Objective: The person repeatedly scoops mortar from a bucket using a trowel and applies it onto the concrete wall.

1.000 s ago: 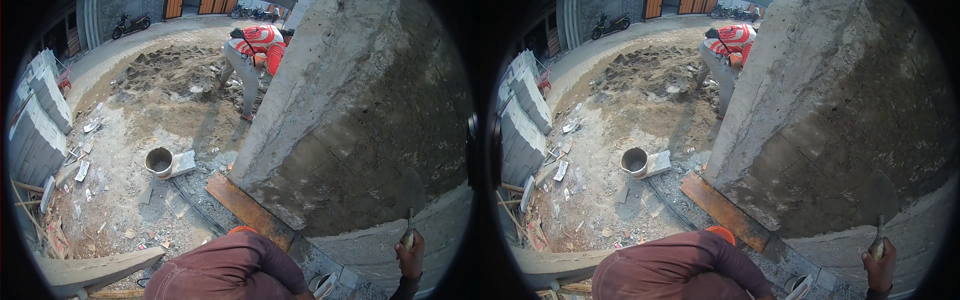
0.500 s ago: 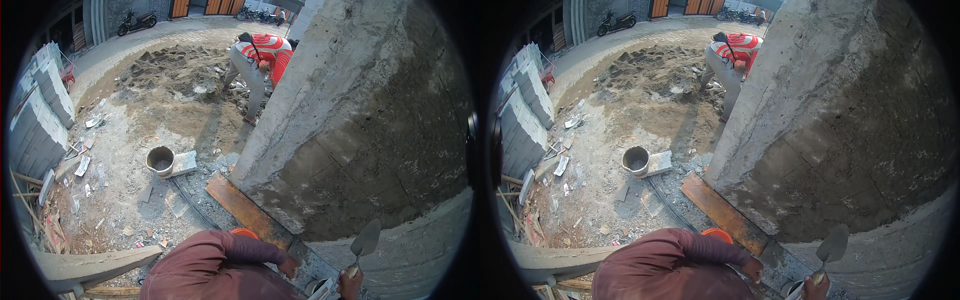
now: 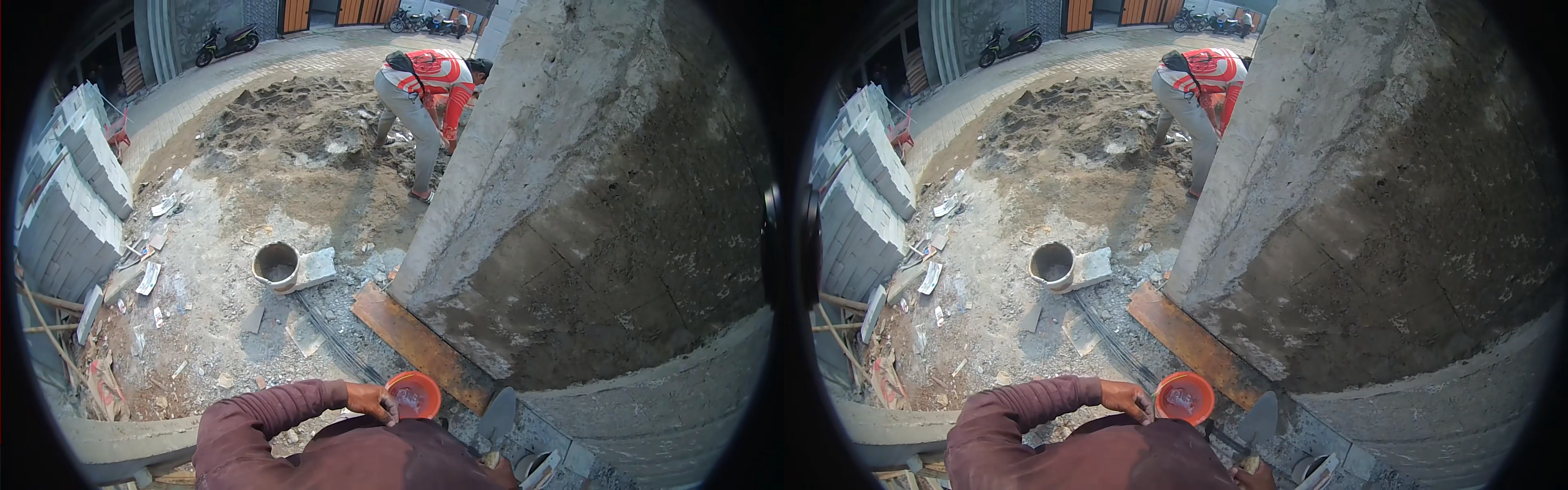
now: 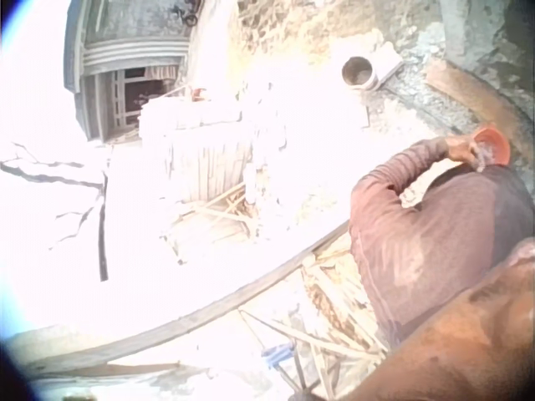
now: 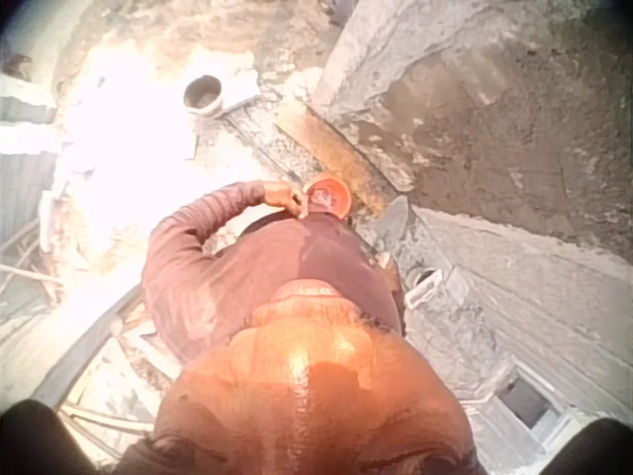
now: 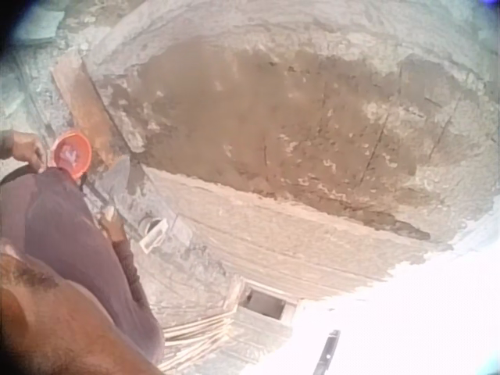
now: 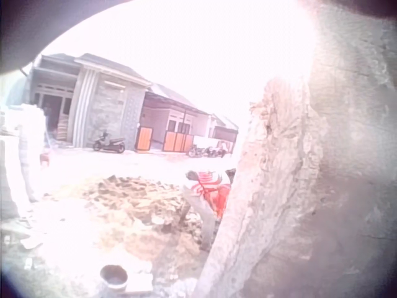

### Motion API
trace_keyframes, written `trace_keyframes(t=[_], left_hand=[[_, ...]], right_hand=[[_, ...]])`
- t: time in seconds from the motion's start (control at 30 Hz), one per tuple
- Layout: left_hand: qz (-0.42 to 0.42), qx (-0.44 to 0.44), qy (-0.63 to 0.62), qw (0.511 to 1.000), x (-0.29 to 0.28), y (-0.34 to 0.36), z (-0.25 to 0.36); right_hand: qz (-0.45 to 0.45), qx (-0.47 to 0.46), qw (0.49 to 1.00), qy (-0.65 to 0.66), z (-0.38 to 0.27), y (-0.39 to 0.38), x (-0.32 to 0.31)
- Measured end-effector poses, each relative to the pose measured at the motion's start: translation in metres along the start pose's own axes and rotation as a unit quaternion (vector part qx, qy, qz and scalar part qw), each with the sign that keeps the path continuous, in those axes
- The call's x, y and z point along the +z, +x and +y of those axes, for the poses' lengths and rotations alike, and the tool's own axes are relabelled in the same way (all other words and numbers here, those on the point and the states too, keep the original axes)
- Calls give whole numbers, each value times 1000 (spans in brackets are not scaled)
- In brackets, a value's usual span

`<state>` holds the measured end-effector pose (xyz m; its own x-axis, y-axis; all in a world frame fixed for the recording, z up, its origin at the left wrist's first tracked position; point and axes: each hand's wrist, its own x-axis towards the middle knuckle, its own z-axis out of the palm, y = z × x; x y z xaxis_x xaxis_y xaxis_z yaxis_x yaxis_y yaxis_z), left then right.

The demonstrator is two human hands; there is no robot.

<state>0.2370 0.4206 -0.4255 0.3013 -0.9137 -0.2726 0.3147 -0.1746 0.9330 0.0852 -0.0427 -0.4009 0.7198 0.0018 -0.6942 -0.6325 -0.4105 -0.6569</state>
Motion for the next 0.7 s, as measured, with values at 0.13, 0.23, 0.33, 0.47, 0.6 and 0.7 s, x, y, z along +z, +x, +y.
trace_keyframes(t=[0.13,0.23,0.33,0.47,0.6,0.7], left_hand=[[246,51,59,966,-9,-9,12],[414,23,-32,910,-29,3,4],[330,52,-40,942,-26,32,-12],[336,-61,9,940,-49,47,-97],[340,-221,110,907,-49,57,-208],[226,-363,157,890,-5,85,-266]], right_hand=[[-64,-13,997,30,21,12,6],[-6,-37,991,-125,-4,6,47],[-7,-15,999,-36,56,42,52],[140,12,973,183,22,59,69],[211,75,975,-6,110,145,67],[167,127,978,11,144,147,76]])
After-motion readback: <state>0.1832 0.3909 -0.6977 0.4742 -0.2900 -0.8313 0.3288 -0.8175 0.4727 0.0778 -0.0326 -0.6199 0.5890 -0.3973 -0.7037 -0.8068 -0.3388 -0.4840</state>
